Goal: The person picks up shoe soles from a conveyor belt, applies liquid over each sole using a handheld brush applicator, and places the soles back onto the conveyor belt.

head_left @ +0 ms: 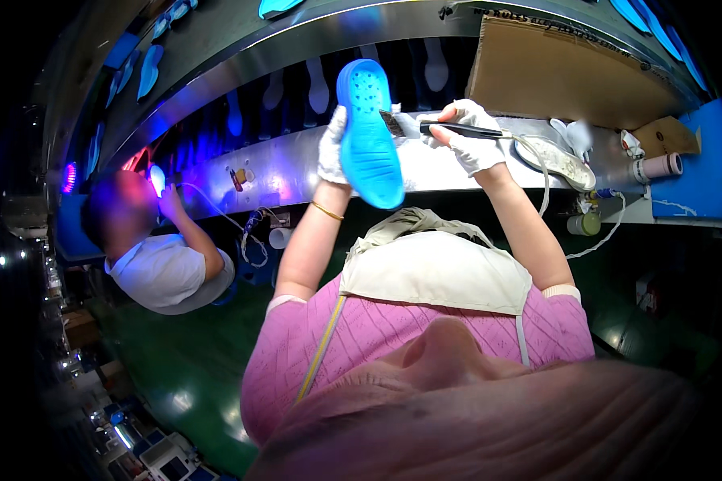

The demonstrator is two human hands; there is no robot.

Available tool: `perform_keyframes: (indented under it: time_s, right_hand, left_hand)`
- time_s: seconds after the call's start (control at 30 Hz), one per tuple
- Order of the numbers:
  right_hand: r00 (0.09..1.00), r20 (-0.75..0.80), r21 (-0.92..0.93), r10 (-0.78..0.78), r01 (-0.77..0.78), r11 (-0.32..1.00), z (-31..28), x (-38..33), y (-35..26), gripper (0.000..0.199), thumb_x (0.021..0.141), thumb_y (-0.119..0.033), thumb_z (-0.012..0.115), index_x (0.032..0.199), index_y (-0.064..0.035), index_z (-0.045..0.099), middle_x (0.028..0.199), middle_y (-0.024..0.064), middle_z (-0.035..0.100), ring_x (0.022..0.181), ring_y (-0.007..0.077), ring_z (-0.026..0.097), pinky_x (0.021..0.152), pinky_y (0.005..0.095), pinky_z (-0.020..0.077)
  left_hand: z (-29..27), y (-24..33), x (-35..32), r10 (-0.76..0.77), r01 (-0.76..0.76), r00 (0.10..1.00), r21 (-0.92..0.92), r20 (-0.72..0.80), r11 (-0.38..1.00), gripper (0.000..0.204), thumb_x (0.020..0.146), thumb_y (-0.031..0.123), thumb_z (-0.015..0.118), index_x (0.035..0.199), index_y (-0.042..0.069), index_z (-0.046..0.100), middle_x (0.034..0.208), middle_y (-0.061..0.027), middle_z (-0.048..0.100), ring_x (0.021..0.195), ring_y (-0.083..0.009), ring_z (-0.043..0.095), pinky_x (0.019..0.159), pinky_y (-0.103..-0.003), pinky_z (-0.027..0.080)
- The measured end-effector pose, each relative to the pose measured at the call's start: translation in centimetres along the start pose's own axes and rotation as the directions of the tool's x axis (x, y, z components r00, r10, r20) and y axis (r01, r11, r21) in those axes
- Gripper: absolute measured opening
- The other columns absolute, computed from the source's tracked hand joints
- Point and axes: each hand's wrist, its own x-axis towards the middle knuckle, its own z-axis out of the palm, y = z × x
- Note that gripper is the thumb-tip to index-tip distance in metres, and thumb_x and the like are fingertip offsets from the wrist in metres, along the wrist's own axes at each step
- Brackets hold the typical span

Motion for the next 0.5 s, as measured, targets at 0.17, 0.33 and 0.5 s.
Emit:
perform_keyframes:
  time_s: [0.17, 0.33, 0.5]
  right_hand:
    - [0.962, -0.132, -0.069, -0.239, 0.232, 0.97, 0.2, 1.9, 0.3, 0.015, 0.078, -0.001, 0.067, 0.087, -0.0035, 0.055, 0.081, 0.0074, 0.064, 0.073, 0.0113, 0.063, 0.068, 0.0249, 0.0516]
    - [0.983, 0.162, 0.017, -0.089, 0.087, 0.996, 1.7, -0.2, -1.0, 0.018, 0.078, 0.006, 0.061, 0.089, -0.0041, 0.051, 0.088, 0.0121, 0.064, 0.075, 0.0148, 0.064, 0.072, 0.0284, 0.0524]
    - [0.952, 0.094, -0.146, -0.292, 0.303, 0.942, 2.4, 0.2, -0.1, 0.015, 0.076, 0.006, 0.063, 0.082, -0.0024, 0.053, 0.085, 0.012, 0.065, 0.075, 0.0147, 0.064, 0.072, 0.0273, 0.0522]
  left_hand:
    - [2.4, -3.1, -0.2, 0.028, -0.029, 0.999, 0.089, 0.02, 0.996, 0.069, 0.085, 0.056, 0.054, 0.133, 0.009, 0.039, 0.125, -0.0112, 0.051, 0.109, -0.0256, 0.054, 0.096, -0.042, 0.045]
    - [2.3, -2.9, 0.4, 0.047, -0.035, 0.994, 0.115, -0.1, 0.993, 0.083, 0.081, 0.066, 0.048, 0.135, 0.006, 0.033, 0.127, -0.0157, 0.049, 0.112, -0.0284, 0.052, 0.097, -0.043, 0.043]
    - [2.6, -2.4, 1.1, -0.038, 0.088, 0.982, -0.27, 0.186, 0.959, 0.094, 0.076, 0.074, 0.043, 0.136, 0.003, 0.031, 0.13, -0.0167, 0.046, 0.119, -0.0334, 0.046, 0.102, -0.047, 0.038]
